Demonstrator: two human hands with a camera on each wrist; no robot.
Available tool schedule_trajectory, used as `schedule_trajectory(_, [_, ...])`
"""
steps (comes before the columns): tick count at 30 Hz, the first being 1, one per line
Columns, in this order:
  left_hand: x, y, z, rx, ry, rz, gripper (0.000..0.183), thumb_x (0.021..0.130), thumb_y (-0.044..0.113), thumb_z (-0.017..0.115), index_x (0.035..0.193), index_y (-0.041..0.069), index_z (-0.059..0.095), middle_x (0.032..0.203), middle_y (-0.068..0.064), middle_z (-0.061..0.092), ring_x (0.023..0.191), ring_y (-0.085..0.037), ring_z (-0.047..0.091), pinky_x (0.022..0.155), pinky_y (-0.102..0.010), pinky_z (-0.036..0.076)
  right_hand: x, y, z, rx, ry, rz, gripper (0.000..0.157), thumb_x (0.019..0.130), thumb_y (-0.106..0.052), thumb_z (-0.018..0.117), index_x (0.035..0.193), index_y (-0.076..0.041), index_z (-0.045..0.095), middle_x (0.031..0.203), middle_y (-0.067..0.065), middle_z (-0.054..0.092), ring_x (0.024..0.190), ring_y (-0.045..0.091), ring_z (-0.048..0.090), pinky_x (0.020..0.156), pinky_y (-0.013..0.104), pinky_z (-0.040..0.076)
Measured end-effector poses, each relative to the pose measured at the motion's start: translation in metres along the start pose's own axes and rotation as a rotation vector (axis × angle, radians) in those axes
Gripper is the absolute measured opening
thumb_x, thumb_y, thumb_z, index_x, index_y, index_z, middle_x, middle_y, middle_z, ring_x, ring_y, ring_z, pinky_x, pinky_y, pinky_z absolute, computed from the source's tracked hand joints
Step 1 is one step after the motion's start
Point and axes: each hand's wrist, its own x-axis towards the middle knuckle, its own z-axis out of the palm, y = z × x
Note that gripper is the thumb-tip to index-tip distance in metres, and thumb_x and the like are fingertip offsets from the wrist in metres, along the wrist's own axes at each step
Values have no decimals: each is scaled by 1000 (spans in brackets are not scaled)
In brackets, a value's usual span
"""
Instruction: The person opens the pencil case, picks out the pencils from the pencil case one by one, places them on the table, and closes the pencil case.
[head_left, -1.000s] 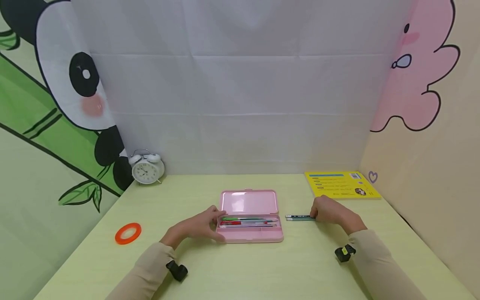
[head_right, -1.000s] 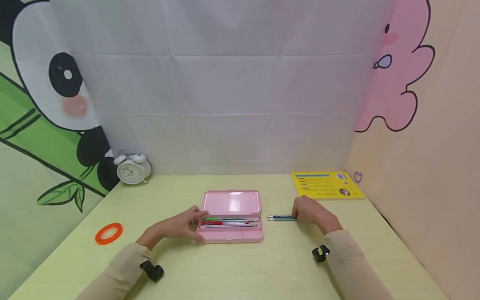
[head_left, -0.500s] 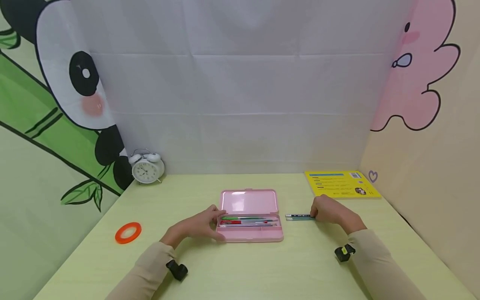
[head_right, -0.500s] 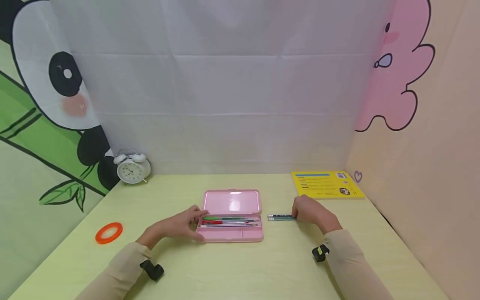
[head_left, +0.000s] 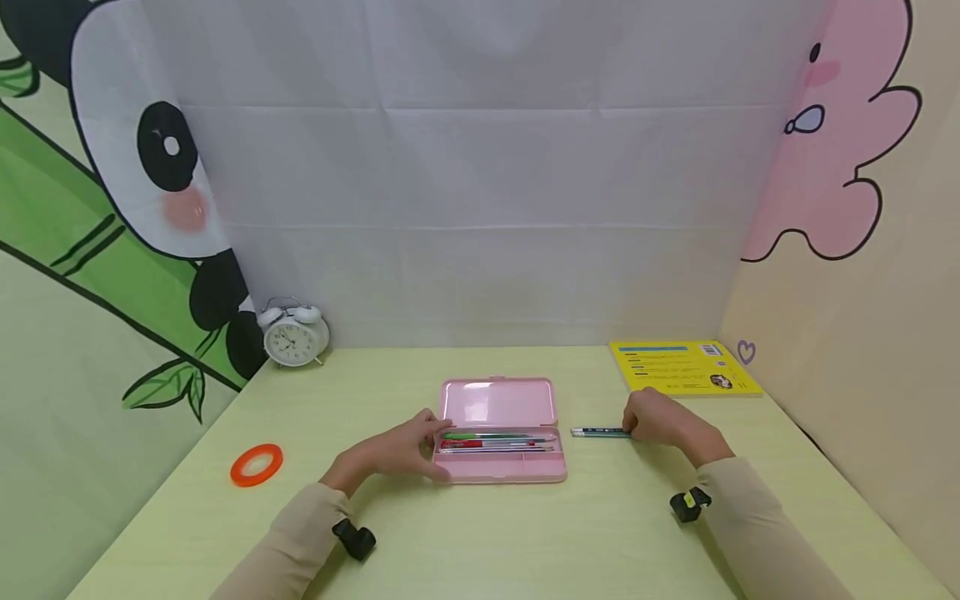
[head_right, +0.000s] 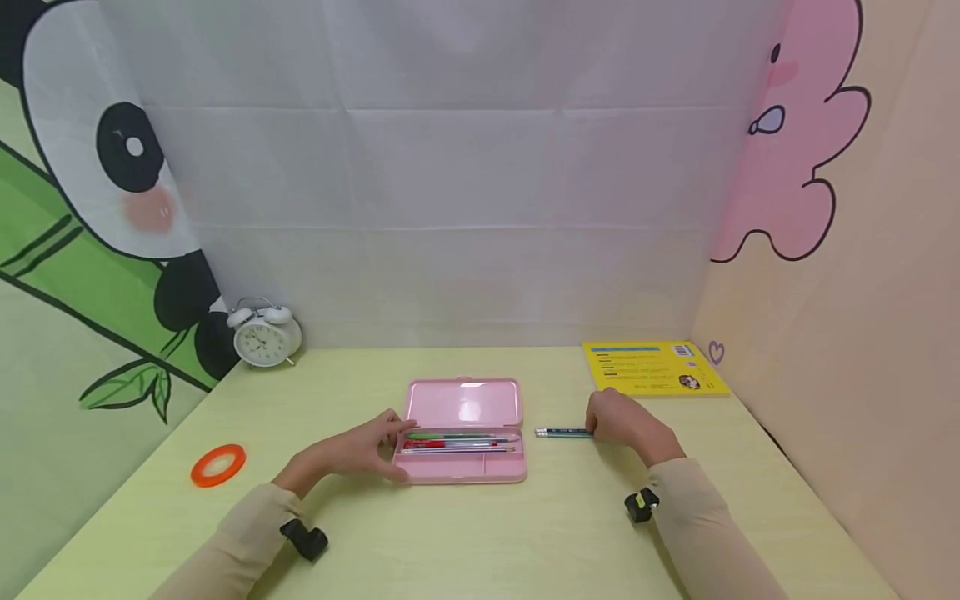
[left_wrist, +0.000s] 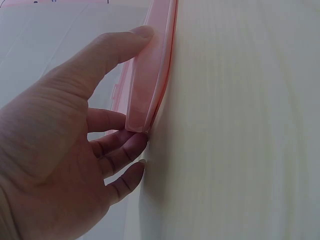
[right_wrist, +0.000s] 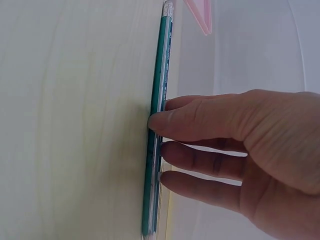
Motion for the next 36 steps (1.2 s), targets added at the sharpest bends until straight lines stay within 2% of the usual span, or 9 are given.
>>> schedule_trajectory(13, [-1, 3, -1, -14, 0, -13, 99, 77, 37, 87, 152, -2, 36, 114, -7, 43, 106, -20, 43, 87, -37, 41, 0, -2, -1, 2, 10, -10, 19, 83, 6, 75, 90, -11, 80, 87, -1, 68, 79, 18, 56, 81, 38, 53])
schedule_trajectory(36, [0, 3, -2, -30, -10, -5, 100, 77, 36, 87, 152, -4, 35, 113, -7, 42, 104, -20, 42, 85, -35, 41, 3, 0, 3, -22, 17, -58, 18, 83, 5, 75, 94, -8, 81, 91, 0, 71, 80, 17, 58, 81, 39, 54])
